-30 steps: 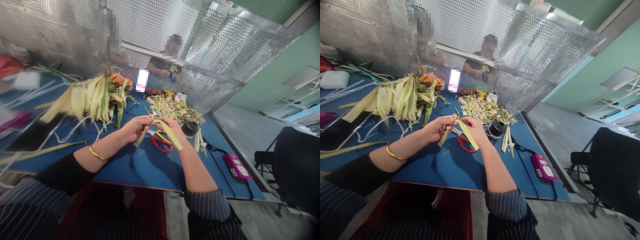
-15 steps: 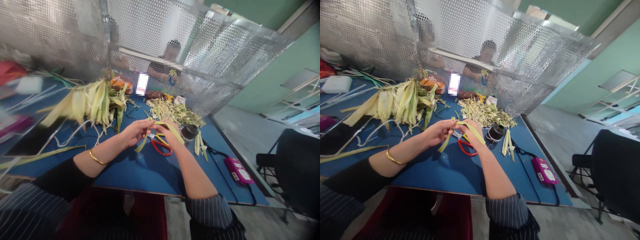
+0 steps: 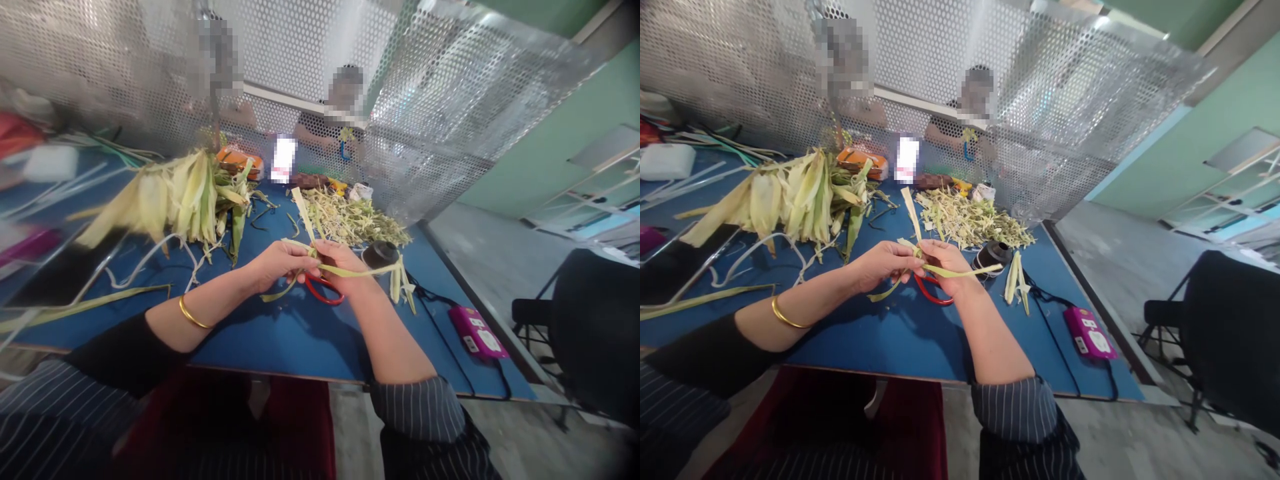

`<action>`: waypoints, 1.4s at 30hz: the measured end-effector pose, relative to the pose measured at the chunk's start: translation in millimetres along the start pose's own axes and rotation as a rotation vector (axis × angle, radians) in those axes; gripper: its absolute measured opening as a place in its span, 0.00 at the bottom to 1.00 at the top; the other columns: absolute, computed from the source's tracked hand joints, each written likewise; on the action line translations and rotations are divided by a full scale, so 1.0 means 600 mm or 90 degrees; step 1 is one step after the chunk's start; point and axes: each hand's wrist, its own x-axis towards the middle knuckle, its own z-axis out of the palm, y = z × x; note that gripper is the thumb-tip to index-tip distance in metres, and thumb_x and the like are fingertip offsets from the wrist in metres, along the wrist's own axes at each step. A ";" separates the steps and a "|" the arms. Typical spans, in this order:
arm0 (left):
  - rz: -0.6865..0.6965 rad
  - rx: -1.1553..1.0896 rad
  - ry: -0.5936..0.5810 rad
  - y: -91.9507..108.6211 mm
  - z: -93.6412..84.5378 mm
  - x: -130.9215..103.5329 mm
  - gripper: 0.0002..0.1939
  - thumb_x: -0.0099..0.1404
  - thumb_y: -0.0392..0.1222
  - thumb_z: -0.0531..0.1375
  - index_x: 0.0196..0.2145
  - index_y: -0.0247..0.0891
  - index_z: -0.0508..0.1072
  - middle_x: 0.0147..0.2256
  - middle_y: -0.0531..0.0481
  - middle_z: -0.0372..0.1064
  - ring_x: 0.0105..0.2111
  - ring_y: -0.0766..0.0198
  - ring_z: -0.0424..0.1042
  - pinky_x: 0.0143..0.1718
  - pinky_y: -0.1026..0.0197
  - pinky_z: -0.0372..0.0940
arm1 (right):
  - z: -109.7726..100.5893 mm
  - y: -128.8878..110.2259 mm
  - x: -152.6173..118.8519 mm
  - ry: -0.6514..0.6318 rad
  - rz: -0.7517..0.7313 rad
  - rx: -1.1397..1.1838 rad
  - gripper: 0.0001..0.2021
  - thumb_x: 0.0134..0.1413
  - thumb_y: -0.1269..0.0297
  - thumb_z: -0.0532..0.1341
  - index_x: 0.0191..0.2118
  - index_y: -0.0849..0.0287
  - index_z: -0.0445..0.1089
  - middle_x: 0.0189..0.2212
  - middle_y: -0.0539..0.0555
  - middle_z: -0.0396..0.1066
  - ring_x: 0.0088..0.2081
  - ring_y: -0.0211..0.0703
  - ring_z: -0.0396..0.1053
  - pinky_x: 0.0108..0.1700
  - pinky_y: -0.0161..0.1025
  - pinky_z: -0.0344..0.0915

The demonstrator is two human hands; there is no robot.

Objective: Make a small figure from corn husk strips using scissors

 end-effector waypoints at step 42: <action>0.029 -0.169 0.202 -0.005 -0.017 0.013 0.10 0.52 0.42 0.66 0.29 0.33 0.77 0.33 0.40 0.75 0.23 0.69 0.69 0.18 0.68 0.54 | 0.018 -0.015 -0.028 0.278 -0.606 -1.288 0.12 0.58 0.71 0.51 0.34 0.57 0.71 0.26 0.52 0.69 0.35 0.42 0.63 0.54 0.45 0.49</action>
